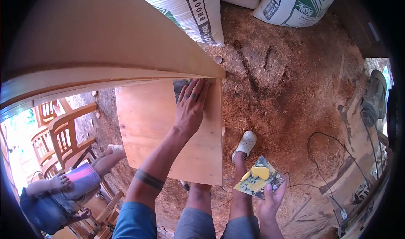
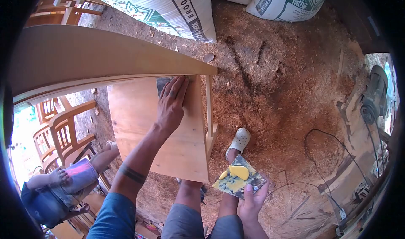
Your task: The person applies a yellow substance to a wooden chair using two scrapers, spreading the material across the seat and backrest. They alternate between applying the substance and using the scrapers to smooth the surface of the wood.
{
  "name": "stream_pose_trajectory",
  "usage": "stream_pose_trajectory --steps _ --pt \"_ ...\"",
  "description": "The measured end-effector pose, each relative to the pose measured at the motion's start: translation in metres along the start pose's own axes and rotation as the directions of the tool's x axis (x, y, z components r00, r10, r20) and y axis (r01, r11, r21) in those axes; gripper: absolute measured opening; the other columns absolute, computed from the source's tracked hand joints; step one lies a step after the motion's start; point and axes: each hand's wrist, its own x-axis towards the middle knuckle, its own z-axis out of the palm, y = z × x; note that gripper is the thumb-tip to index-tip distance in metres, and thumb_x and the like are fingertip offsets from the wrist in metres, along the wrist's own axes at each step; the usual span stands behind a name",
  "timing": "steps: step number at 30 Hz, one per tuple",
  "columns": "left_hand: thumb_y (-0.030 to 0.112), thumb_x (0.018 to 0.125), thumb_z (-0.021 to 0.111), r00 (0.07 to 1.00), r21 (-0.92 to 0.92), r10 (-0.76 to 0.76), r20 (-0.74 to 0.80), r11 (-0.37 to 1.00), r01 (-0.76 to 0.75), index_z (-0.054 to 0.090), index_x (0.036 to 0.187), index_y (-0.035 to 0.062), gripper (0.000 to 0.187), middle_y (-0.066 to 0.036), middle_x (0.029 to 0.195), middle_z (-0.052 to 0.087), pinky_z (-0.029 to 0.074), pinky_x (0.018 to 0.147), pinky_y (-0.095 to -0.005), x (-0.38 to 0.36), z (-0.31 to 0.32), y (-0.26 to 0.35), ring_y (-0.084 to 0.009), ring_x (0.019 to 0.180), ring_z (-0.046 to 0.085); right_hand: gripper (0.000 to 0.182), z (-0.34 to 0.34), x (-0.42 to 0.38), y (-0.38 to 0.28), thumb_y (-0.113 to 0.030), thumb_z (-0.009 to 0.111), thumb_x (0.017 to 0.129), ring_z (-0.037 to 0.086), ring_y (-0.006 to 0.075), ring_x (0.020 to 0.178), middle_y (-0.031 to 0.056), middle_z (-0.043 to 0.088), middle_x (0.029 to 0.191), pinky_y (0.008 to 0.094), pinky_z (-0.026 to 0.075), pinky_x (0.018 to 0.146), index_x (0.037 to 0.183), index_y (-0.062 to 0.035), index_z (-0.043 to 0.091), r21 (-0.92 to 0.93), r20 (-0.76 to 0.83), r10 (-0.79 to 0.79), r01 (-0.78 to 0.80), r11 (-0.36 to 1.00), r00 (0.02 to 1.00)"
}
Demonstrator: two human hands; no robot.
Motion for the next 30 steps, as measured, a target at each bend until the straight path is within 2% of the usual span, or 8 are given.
stream_pose_trajectory --steps 5,8,11,14,18,21,27,30 --pt "-0.014 0.070 0.051 1.000 -0.048 -0.004 -0.024 0.999 0.003 0.055 0.131 0.0027 0.063 -0.013 0.135 0.052 0.039 0.106 -0.0422 0.007 -0.007 0.001 -0.0286 0.127 0.047 0.045 0.001 0.000 0.004 -0.014 0.058 0.094 0.053 0.0193 0.110 0.0145 0.050 0.120 0.0357 0.043 0.098 0.129 0.0006 0.033 0.015 0.004 -0.008 0.008 1.000 1.000" --pt "-0.016 0.068 0.051 0.983 -0.122 -0.040 0.182 0.991 0.063 0.055 0.130 0.0020 0.064 -0.013 0.133 0.053 0.041 0.103 -0.0414 0.016 -0.038 0.009 -0.0276 0.125 0.049 0.045 0.001 -0.001 0.001 -0.014 0.058 0.094 0.053 0.0193 0.110 0.0144 0.050 0.120 0.0358 0.043 0.098 0.129 0.0007 0.033 0.031 0.009 -0.007 0.007 0.999 1.000" --pt "-0.017 0.068 0.050 0.970 -0.167 -0.023 0.242 0.984 0.065 0.056 0.128 0.0010 0.063 -0.014 0.130 0.054 0.043 0.101 -0.0415 0.005 -0.059 0.014 -0.0307 0.122 0.050 0.044 0.000 -0.006 -0.001 -0.014 0.057 0.094 0.053 0.0197 0.110 0.0142 0.050 0.119 0.0360 0.043 0.098 0.129 0.0008 0.033 0.028 0.000 -0.006 0.006 1.000 1.000" --pt "-0.005 0.077 0.052 0.989 -0.041 -0.031 0.145 0.998 0.037 0.049 0.132 0.0002 0.055 -0.016 0.129 0.049 0.037 0.103 -0.0460 -0.004 -0.055 0.017 -0.0334 0.121 0.047 0.043 -0.007 -0.007 0.001 -0.014 0.056 0.095 0.052 0.0202 0.111 0.0143 0.050 0.119 0.0361 0.043 0.098 0.128 0.0006 0.034 0.011 0.000 -0.022 0.022 1.000 1.000" --pt "-0.011 0.066 0.055 0.999 -0.006 0.052 -0.009 0.999 -0.052 0.043 0.136 0.0051 0.073 -0.020 0.128 0.043 0.036 0.100 -0.0504 -0.005 -0.017 0.013 -0.0381 0.118 0.044 0.042 -0.014 -0.004 0.002 -0.014 0.055 0.095 0.052 0.0209 0.111 0.0148 0.049 0.120 0.0366 0.044 0.098 0.128 -0.0003 0.033 0.013 0.005 -0.044 0.044 0.999 0.999" --pt "0.005 0.077 0.057 0.997 0.101 0.075 -0.031 0.992 -0.071 0.044 0.136 0.0012 0.060 -0.020 0.127 0.045 0.035 0.099 -0.0501 -0.002 -0.003 0.015 -0.0356 0.119 0.045 0.043 -0.014 -0.001 -0.001 -0.013 0.055 0.095 0.052 0.0216 0.111 0.0154 0.047 0.121 0.0375 0.045 0.097 0.129 -0.0009 0.032 0.005 0.000 -0.053 0.053 0.999 0.999" --pt "0.008 0.080 0.056 0.995 0.174 0.079 -0.058 0.982 -0.068 0.043 0.136 -0.0007 0.058 -0.018 0.129 0.044 0.035 0.100 -0.0505 -0.004 0.013 0.010 -0.0343 0.121 0.043 0.044 -0.013 0.002 -0.002 -0.013 0.056 0.095 0.052 0.0221 0.112 0.0159 0.046 0.122 0.0382 0.046 0.096 0.130 -0.0012 0.032 0.009 -0.008 -0.047 0.047 0.999 0.999" --pt "0.000 0.078 0.054 0.993 0.113 0.083 -0.078 0.991 -0.074 0.040 0.139 -0.0007 0.063 -0.019 0.134 0.043 0.034 0.104 -0.0506 -0.003 0.015 0.010 -0.0362 0.125 0.042 0.044 -0.014 0.002 -0.002 -0.014 0.056 0.095 0.052 0.0218 0.112 0.0159 0.047 0.122 0.0378 0.046 0.096 0.129 -0.0007 0.032 0.001 -0.016 -0.041 0.041 0.999 0.999"
